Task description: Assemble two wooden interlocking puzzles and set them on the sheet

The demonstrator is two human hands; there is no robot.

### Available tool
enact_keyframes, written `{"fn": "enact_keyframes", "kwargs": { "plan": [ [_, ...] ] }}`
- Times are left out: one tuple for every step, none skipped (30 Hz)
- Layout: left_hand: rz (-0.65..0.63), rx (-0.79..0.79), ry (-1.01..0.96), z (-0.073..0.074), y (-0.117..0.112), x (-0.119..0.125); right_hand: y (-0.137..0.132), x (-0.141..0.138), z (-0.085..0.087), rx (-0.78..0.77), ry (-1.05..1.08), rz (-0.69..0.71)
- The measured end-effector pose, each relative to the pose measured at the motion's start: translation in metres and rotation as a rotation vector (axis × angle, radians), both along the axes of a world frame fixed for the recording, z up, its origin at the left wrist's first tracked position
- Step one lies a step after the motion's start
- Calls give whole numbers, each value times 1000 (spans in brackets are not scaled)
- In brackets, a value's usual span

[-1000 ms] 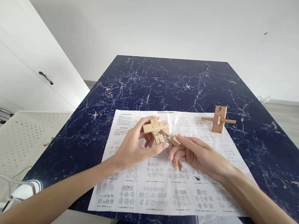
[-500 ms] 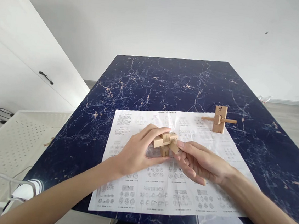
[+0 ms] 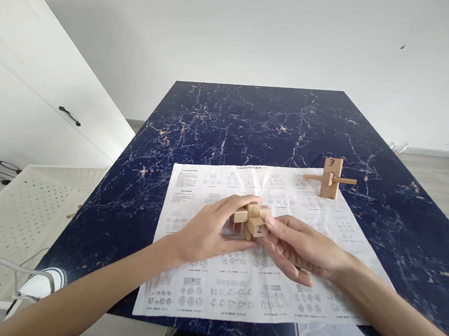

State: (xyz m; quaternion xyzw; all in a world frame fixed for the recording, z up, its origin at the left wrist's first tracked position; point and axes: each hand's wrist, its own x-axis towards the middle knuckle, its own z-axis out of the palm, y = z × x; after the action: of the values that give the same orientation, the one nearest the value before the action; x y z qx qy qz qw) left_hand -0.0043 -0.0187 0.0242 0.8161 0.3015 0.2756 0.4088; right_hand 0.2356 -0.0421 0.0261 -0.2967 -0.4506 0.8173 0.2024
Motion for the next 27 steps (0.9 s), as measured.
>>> {"fn": "enact_keyframes", "kwargs": {
  "plan": [
    [31,-9,-11,1,0,1,-1,-1,1,55,-22,-41],
    [62,-30,-22,2,0,1,-1,-1,2,118,-54,-90],
    [89,-63,-34,4,1,2,-2,-2,3,187,-98,-145],
    [110,-108,-48,6,1,2,-3,-3,4,258,-148,-206],
    [121,-161,-63,8,1,2,-3,-3,5,329,-201,-270],
    [121,-217,-76,10,1,3,-4,-4,6,398,-256,-332],
    [112,-268,-89,12,1,3,-4,-5,6,467,-307,-394],
    [98,-311,-101,14,1,3,-5,-6,6,539,-353,-448],
    [80,-345,-109,15,1,3,-5,-7,5,614,-397,-488],
    [62,-369,-116,16,1,3,-6,-8,4,690,-442,-509],
    [45,-387,-121,16,1,4,-6,-8,3,765,-488,-514],
    [29,-400,-123,16,1,4,-6,-8,2,833,-533,-510],
    [18,-409,-126,16,1,4,-7,-8,0,890,-574,-502],
    [7,-415,-129,16,0,4,-7,-7,-1,932,-609,-502],
    [-4,-420,-130,15,0,4,-7,-6,-2,961,-633,-508],
    [-16,-427,-128,15,0,5,-7,-5,-3,979,-645,-516],
    [-27,-434,-127,15,0,5,-7,-3,-4,991,-641,-522],
    [-33,-441,-128,16,0,5,-7,-2,-4,1005,-623,-519],
    [-33,-451,-130,16,-1,6,-7,0,-5,1022,-599,-505],
    [-27,-462,-135,17,-1,6,-7,2,-5,1041,-579,-482],
    [-16,-469,-143,18,-1,5,-7,3,-5,1059,-569,-459],
    [-7,-471,-149,18,-1,5,-7,3,-4,1075,-570,-445],
    [0,-469,-152,18,0,5,-7,4,-4,1084,-580,-434],
    [2,-462,-150,18,0,4,-7,3,-4,1089,-594,-425],
    [2,-449,-145,18,0,4,-7,3,-3,1089,-607,-418],
    [-2,-430,-135,17,1,3,-7,2,-2,1087,-613,-412],
    [-6,-406,-123,16,1,3,-7,1,-2,1080,-614,-403]
  ]
}}
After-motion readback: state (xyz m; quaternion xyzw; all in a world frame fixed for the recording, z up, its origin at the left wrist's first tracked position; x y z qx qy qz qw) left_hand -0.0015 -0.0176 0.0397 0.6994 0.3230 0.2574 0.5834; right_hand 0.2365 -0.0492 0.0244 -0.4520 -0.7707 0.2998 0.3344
